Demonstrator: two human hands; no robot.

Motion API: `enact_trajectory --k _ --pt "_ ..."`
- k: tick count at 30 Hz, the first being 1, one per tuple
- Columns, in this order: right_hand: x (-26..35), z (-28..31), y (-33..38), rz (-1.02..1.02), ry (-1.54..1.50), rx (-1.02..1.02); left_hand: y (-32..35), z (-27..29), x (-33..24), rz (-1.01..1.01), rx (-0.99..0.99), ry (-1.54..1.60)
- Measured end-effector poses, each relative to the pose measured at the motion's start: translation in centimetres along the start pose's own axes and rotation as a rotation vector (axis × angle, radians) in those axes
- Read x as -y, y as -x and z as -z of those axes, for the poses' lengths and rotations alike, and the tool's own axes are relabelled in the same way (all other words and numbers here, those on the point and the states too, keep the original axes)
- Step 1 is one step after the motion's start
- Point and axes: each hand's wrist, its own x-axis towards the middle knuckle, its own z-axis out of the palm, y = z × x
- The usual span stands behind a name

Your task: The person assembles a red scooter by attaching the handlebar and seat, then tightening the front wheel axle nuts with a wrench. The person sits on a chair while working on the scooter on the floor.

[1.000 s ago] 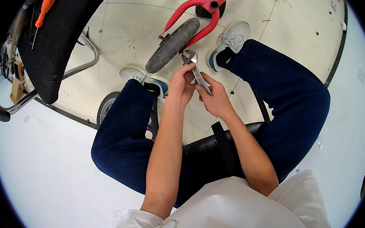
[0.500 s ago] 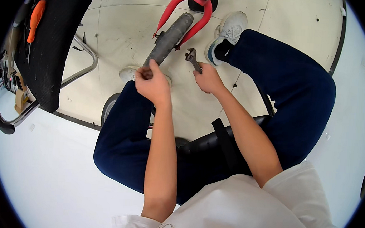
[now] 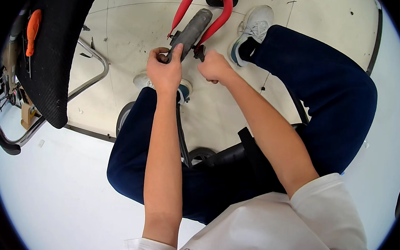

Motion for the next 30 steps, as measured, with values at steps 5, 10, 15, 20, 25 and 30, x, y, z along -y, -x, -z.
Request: enact_trajectory --k 5,10,15,20,25,30 --pt "-0.2 1.3 -0.6 -0.060 -0.063 0.058 -0.2 0.1 0.1 0.009 0.013 0.008" --pt "0.6 2.9 -2.2 -0.068 -0.152 0.218 -0.2 0.0 -0.1 0.021 0.017 0.007" --pt "2.6 7.5 -4.7 -0.119 -0.093 0.490 0.0 -0.2 -0.1 0.024 0.012 0.038" --pt "3.9 8.1 -5.9 -0.169 -0.019 0.588 -0.2 -0.3 -0.1 0.010 0.007 0.039" --pt "2.6 3.2 -3.4 -0.072 -0.123 0.280 -0.2 -0.4 -0.6 -0.001 0.007 0.013" --pt "0.7 -1.6 0.8 0.024 -0.031 -0.044 -0.4 -0.3 -1.1 0.026 0.010 0.012"
